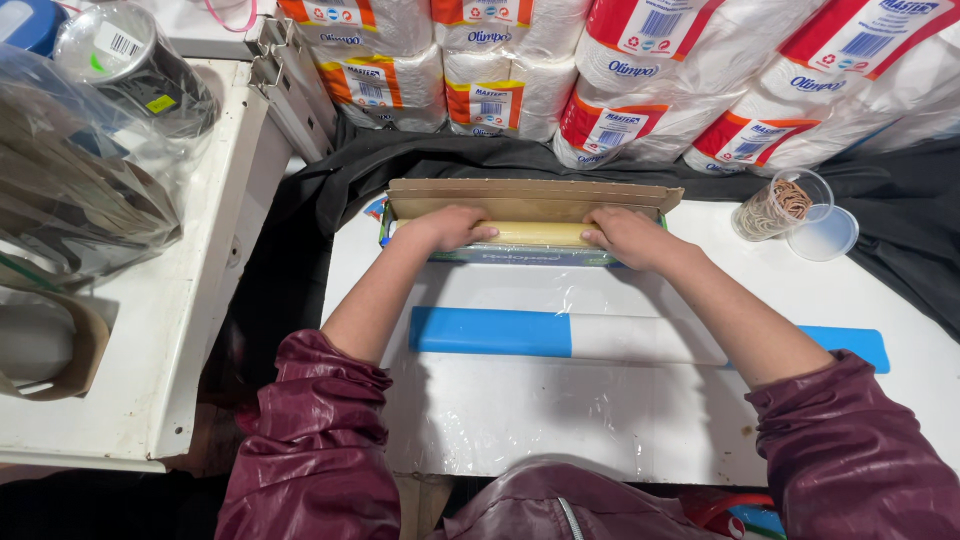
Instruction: The person wraps a blue and white cylinder in plastic wrap, pulling the film from a box and smoothing it over the object by hand.
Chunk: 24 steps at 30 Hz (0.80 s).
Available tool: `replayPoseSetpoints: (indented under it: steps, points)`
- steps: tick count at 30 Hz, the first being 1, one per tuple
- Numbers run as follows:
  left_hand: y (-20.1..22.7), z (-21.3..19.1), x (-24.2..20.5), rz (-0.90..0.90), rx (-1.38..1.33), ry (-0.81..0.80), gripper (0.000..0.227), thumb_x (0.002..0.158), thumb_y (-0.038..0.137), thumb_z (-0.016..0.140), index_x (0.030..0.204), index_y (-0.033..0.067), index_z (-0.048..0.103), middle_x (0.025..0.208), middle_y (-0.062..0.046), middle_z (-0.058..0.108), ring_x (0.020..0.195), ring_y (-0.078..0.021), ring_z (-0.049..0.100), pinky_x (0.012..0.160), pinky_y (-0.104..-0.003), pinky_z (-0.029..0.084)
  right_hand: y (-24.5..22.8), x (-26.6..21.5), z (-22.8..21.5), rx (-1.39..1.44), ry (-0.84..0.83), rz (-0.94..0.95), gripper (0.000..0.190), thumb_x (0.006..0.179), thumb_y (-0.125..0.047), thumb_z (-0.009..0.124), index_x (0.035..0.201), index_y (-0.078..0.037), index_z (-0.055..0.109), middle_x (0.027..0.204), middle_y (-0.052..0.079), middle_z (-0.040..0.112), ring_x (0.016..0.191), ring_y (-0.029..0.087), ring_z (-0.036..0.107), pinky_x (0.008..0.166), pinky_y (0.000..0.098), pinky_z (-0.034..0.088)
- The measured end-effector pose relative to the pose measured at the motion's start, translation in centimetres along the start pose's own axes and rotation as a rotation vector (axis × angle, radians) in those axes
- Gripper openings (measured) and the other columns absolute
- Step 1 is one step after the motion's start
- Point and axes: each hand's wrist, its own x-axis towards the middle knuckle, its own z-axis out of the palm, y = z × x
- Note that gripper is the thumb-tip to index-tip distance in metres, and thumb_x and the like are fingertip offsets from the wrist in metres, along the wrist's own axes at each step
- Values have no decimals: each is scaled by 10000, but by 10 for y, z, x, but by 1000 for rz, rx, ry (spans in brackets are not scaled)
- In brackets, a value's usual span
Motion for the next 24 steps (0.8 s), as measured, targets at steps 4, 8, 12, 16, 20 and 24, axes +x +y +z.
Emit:
replayPoseSetpoints:
  steps: [4, 8, 12, 16, 20, 24]
  points:
    - [-11, 3, 5, -17, 28, -29, 646, 1066, 705, 422, 1538, 279, 534, 1503, -112, 584, 1482, -348, 476, 1229, -599, 371, 5, 7, 15, -38, 37, -24, 571, 1164, -510, 276, 1535, -163, 537, 1350, 100, 609, 1306, 321, 538, 1090, 496, 427]
    - [-13, 5, 15, -29, 56, -47, 687, 1014, 735, 518, 1526, 278, 552, 1525, -105, 556, 1494, -350, 451, 1224, -630, 350, 10, 11, 26, -70, 41, -9, 623, 1163, -553, 221, 1530, -165, 541, 1316, 65, 547, 1268, 283, 482, 1059, 458, 400]
    - [-17, 2, 20, -10, 5, -42, 661, 966, 676, 641, 1394, 173, 615, 1406, -161, 638, 1398, -383, 550, 1158, -586, 450, 10, 15, 33, -37, 68, 18, 637, 1155, -591, 211, 1445, -163, 584, 1291, 58, 518, 1254, 264, 448, 1050, 427, 380]
    - [-11, -10, 15, 20, -42, -59, 602, 930, 606, 732, 1318, 160, 622, 1326, -183, 712, 1314, -407, 635, 1109, -542, 507, 10, 15, 34, -23, 81, 31, 614, 1147, -603, 235, 1412, -158, 565, 1282, 57, 504, 1273, 268, 442, 1071, 444, 379]
    - [20, -33, -27, 86, -107, -63, 580, 995, 472, 704, 1458, 171, 526, 1447, -193, 655, 1383, -437, 578, 1168, -585, 452, 2, 8, 26, -15, 66, 36, 649, 1144, -625, 196, 1409, -157, 559, 1272, 55, 515, 1290, 259, 457, 1071, 432, 388]
    - [33, -41, -33, 142, -32, -9, 567, 1032, 417, 663, 1531, 270, 439, 1462, -186, 622, 1409, -431, 550, 1179, -601, 426, -12, 2, 10, 35, 79, -16, 629, 1141, -581, 252, 1473, -124, 531, 1299, 105, 590, 1316, 307, 528, 1089, 471, 417]
